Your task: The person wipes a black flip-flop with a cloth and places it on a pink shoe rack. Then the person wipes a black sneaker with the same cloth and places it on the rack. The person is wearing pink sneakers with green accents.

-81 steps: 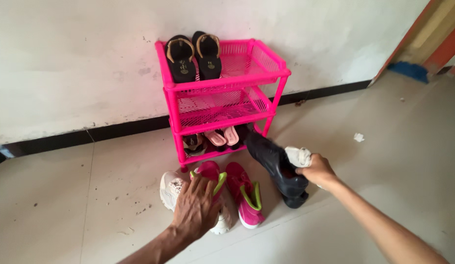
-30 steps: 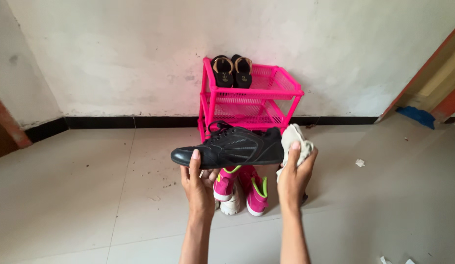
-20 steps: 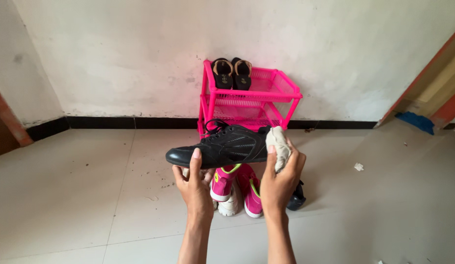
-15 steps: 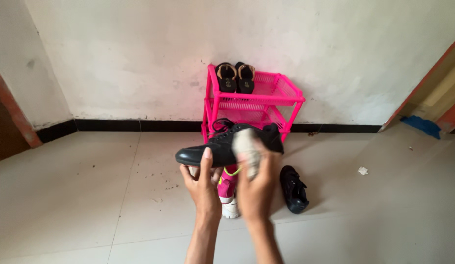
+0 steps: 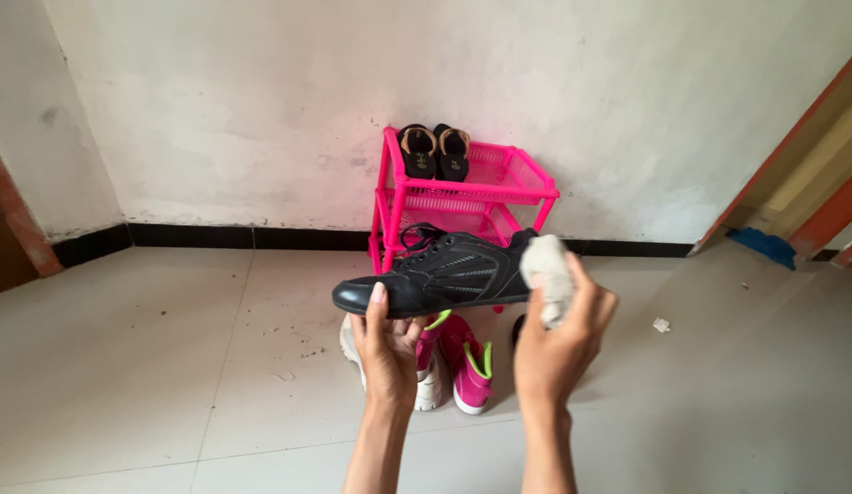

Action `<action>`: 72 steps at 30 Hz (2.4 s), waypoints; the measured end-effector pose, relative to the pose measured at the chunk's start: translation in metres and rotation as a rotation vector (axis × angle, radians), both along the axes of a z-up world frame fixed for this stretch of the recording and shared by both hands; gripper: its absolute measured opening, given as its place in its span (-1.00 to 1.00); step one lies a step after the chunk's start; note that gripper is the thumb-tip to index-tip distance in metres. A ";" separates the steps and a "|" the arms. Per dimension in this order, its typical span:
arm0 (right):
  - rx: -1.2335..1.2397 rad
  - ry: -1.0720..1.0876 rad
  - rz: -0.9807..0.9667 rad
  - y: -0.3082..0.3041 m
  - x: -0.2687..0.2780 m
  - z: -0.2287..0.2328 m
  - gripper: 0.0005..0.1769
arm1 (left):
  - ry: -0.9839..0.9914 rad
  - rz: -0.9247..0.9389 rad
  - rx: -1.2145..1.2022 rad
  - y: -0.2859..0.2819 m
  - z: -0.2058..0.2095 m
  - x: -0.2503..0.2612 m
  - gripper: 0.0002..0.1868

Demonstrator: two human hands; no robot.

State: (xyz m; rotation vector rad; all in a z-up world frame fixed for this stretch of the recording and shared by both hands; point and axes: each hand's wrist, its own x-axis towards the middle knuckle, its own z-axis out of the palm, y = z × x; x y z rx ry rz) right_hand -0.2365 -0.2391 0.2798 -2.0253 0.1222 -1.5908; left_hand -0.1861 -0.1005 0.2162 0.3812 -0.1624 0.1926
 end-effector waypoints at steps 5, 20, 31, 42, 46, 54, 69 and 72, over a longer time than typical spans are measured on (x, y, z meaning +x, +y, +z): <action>0.015 -0.022 0.051 0.001 -0.003 0.003 -0.53 | 0.005 -0.075 -0.037 -0.003 0.006 -0.005 -0.44; -0.101 0.015 0.084 0.025 -0.006 0.001 -0.43 | 0.038 -0.336 -0.264 -0.023 -0.020 0.002 -0.40; -0.061 -0.031 0.000 0.003 -0.006 0.001 -0.51 | 0.048 -0.346 -0.332 -0.019 -0.020 0.002 -0.41; -0.146 0.144 0.267 0.074 -0.017 -0.007 -0.30 | -0.053 -0.308 -0.304 -0.014 -0.018 -0.001 -0.44; -0.150 0.021 0.123 0.047 -0.013 0.001 -0.40 | -0.004 -0.267 -0.303 -0.008 -0.004 -0.004 -0.48; -0.049 0.028 0.075 0.030 -0.015 0.008 -0.44 | -0.015 -0.246 -0.279 -0.004 0.001 -0.007 -0.49; -0.149 -0.022 0.065 0.018 -0.011 0.005 -0.43 | 0.092 -0.119 -0.147 0.010 0.018 -0.007 -0.34; -0.013 0.006 0.006 -0.003 -0.013 0.010 -0.45 | 0.120 -0.172 -0.147 0.014 0.016 -0.006 -0.33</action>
